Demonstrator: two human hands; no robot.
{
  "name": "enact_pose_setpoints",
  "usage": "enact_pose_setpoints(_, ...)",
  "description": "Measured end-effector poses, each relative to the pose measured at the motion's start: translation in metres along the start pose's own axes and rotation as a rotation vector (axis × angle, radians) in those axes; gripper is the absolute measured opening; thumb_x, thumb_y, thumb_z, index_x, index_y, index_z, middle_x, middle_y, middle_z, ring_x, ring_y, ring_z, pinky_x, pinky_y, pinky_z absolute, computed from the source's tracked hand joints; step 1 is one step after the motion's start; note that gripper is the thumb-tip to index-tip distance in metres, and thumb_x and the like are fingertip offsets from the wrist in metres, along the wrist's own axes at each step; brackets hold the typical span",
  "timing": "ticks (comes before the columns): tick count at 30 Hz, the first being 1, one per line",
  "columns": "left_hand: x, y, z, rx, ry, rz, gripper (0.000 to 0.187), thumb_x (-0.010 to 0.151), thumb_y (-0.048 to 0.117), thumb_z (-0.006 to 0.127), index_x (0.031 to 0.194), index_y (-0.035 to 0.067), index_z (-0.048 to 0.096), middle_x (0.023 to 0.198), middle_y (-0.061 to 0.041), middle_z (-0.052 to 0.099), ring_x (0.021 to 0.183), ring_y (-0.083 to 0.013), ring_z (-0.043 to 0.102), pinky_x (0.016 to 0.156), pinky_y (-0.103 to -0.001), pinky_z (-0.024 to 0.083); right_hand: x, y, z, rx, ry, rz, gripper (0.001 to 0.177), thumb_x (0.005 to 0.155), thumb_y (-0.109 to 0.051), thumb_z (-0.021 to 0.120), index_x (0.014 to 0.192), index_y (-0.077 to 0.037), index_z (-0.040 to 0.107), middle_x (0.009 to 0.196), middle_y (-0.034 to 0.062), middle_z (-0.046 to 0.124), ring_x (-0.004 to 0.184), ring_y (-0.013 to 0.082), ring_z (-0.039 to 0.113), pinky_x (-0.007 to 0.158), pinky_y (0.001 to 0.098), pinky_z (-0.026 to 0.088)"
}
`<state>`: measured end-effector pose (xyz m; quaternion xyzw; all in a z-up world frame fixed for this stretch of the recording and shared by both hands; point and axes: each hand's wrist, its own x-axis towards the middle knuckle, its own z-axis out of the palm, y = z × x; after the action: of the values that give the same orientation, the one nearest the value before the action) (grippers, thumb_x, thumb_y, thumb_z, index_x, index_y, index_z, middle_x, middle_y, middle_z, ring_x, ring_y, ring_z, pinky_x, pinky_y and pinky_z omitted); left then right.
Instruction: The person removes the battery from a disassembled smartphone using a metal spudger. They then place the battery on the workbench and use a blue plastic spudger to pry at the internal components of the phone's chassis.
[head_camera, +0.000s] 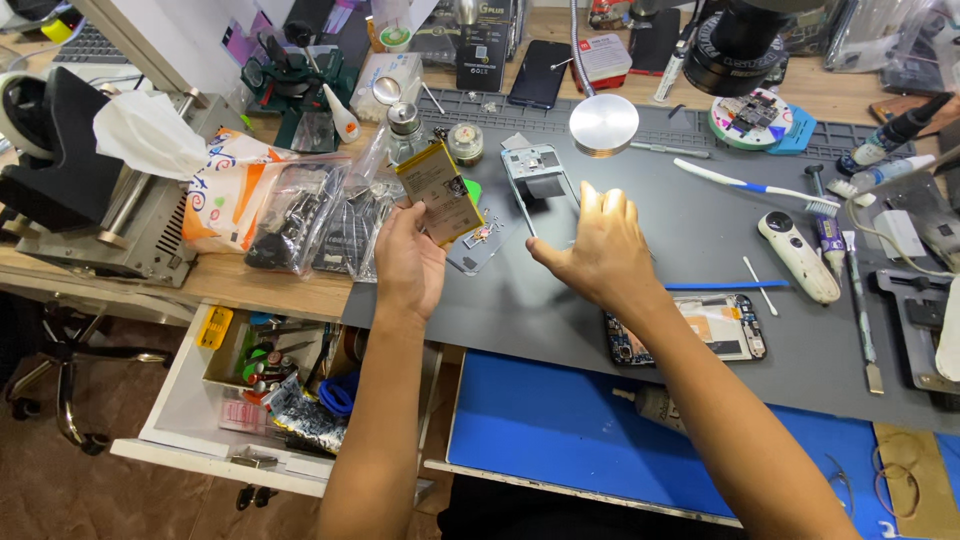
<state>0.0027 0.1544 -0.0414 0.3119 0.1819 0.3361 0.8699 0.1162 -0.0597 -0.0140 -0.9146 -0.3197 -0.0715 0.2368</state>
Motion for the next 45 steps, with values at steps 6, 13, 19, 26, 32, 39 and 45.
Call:
enact_pose_setpoints(6, -0.020, 0.009, 0.023, 0.041, -0.021, 0.001, 0.020, 0.103, 0.011, 0.057, 0.122, 0.007, 0.063, 0.115, -0.012, 0.072, 0.106, -0.0233, 0.072, 0.095, -0.043, 0.062, 0.029, 0.029, -0.007, -0.084, 0.015, -0.099, 0.094, 0.078, -0.060, 0.078, 0.146, -0.001, 0.053, 0.118, 0.0195, 0.055, 0.118, 0.0420, 0.053, 0.099, 0.0542, 0.049)
enact_pose_setpoints(13, -0.014, 0.014, 0.015, 0.060, -0.009, 0.006, 0.020, 0.104, 0.012, 0.056, 0.122, 0.007, 0.062, 0.113, -0.012, 0.072, 0.104, -0.0245, 0.073, 0.093, -0.044, 0.063, 0.088, 0.089, -0.011, 0.159, -0.109, -0.221, 0.088, 0.079, -0.053, 0.083, 0.143, 0.001, 0.055, 0.124, 0.0226, 0.057, 0.126, 0.0449, 0.049, 0.109, 0.0533, 0.041)
enact_pose_setpoints(19, -0.018, 0.013, 0.021, 0.085, 0.020, 0.014, 0.016, 0.103, 0.010, 0.056, 0.118, 0.009, 0.062, 0.110, -0.010, 0.073, 0.101, -0.0215, 0.073, 0.091, -0.040, 0.063, 0.101, 0.089, -0.011, 0.274, -0.174, -0.327, 0.085, 0.075, -0.040, 0.089, 0.137, 0.008, 0.058, 0.129, 0.0332, 0.061, 0.130, 0.0519, 0.049, 0.114, 0.0566, 0.039)
enact_pose_setpoints(26, -0.019, 0.012, 0.022, 0.111, 0.007, -0.012, 0.019, 0.103, 0.007, 0.057, 0.121, 0.009, 0.059, 0.111, -0.012, 0.072, 0.103, -0.0240, 0.073, 0.090, -0.040, 0.062, 0.112, 0.061, -0.021, 0.238, -0.404, -0.076, 0.094, 0.080, -0.049, 0.083, 0.152, 0.002, 0.049, 0.154, 0.0327, 0.047, 0.150, 0.0461, 0.037, 0.127, 0.0544, 0.028)
enact_pose_setpoints(32, -0.024, 0.014, 0.029, 0.138, 0.003, -0.046, 0.020, 0.103, 0.008, 0.057, 0.123, 0.008, 0.057, 0.114, -0.013, 0.070, 0.107, -0.0254, 0.071, 0.095, -0.042, 0.061, 0.114, 0.064, -0.020, 0.186, -0.442, -0.099, 0.093, 0.083, -0.046, 0.080, 0.156, 0.002, 0.046, 0.158, 0.0316, 0.045, 0.153, 0.0492, 0.031, 0.128, 0.0570, 0.022)
enact_pose_setpoints(39, -0.022, 0.010, 0.027, 0.138, 0.000, -0.057, 0.023, 0.102, 0.008, 0.060, 0.126, 0.008, 0.057, 0.115, -0.014, 0.068, 0.109, -0.0277, 0.071, 0.098, -0.045, 0.060, 0.108, 0.052, -0.041, 0.189, -0.375, -0.173, 0.077, 0.086, -0.044, 0.077, 0.145, 0.001, 0.056, 0.148, 0.0300, 0.056, 0.146, 0.0506, 0.041, 0.123, 0.0594, 0.033)
enact_pose_setpoints(45, -0.021, 0.013, 0.026, 0.122, -0.009, -0.034, 0.022, 0.102, 0.008, 0.060, 0.124, 0.008, 0.056, 0.116, -0.014, 0.068, 0.110, -0.0280, 0.070, 0.098, -0.046, 0.060, 0.077, 0.076, -0.028, -0.133, -0.248, -0.152, 0.050, 0.088, -0.047, 0.077, 0.121, -0.012, 0.062, 0.124, 0.0152, 0.062, 0.134, 0.0401, 0.054, 0.111, 0.0536, 0.048)
